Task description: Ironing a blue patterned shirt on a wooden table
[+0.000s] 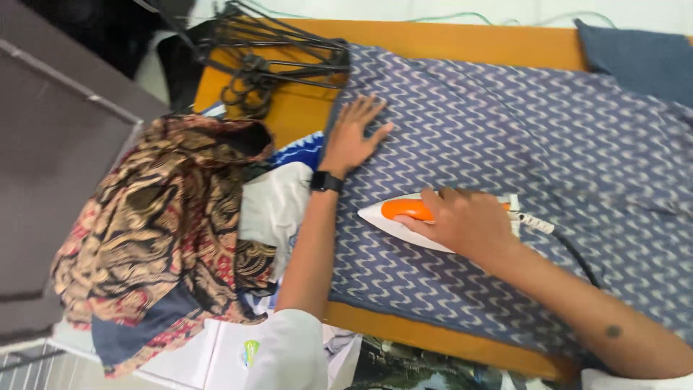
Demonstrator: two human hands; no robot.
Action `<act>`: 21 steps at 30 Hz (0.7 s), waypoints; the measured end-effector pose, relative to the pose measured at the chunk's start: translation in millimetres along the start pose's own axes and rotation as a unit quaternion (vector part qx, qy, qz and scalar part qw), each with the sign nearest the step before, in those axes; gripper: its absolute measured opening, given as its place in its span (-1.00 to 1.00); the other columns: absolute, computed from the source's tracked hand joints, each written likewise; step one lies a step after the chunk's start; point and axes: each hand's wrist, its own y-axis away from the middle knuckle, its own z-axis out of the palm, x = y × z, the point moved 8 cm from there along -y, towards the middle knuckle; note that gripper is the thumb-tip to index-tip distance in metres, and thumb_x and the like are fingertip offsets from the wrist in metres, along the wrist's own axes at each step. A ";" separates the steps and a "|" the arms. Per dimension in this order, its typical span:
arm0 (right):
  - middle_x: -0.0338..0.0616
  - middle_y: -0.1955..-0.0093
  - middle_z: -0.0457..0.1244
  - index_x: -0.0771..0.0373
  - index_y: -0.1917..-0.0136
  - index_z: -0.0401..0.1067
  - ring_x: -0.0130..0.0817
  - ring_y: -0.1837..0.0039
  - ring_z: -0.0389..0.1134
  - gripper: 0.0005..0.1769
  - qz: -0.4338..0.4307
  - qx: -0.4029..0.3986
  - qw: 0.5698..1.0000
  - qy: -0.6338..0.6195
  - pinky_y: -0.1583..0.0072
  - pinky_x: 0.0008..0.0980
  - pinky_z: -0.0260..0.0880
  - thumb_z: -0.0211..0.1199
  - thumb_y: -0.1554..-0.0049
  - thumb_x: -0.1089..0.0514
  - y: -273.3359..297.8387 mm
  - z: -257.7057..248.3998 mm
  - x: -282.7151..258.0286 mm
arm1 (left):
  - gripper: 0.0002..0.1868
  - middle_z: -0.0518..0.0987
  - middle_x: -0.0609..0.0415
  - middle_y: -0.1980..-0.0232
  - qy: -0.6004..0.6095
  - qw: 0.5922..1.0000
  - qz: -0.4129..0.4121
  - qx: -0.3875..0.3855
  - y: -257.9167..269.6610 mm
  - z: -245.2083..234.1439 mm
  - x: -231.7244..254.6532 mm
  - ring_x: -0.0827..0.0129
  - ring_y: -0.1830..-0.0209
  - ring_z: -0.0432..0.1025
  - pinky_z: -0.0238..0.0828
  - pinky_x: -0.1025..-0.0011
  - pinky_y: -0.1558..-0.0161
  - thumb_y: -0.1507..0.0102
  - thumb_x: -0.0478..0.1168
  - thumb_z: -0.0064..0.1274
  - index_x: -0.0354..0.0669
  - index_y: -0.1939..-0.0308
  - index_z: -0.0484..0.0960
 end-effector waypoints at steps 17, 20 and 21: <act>-0.18 0.37 0.39 -0.06 0.15 0.46 -0.17 0.29 0.51 -0.40 0.024 -0.121 0.992 0.016 0.23 -0.19 0.48 0.17 -0.04 -0.58 68.7 -29.9 81.0 | -0.53 0.49 -0.24 -0.37 0.044 0.998 0.042 0.000 -0.5 -12.6 10.8 -0.23 -0.46 0.26 0.06 -0.19 -0.44 -0.40 0.09 0.07 -0.04 -0.29 0.62; -0.23 0.44 0.32 -0.13 0.24 0.43 -0.16 0.36 0.43 -0.41 0.072 -0.124 0.986 0.079 0.32 -0.20 0.33 0.18 -0.03 -0.64 129.8 -33.7 144.2 | -0.54 0.49 -0.26 -0.37 0.063 0.995 0.074 -0.006 -4.7 -4.7 9.3 -0.21 -0.45 0.26 0.01 -0.10 -0.44 -0.41 0.06 0.04 -0.14 -0.26 0.62; -0.31 0.54 0.23 -0.20 0.34 0.39 -0.18 0.46 0.34 -0.39 0.059 -0.102 0.983 0.138 0.42 -0.23 0.16 0.19 -0.05 -0.69 152.1 -37.2 161.8 | -0.52 0.47 -0.22 -0.41 0.049 0.995 0.082 0.003 -6.5 -0.8 3.8 -0.11 -0.48 0.25 -0.02 0.01 -0.46 -0.42 0.07 -0.01 -0.15 -0.27 0.61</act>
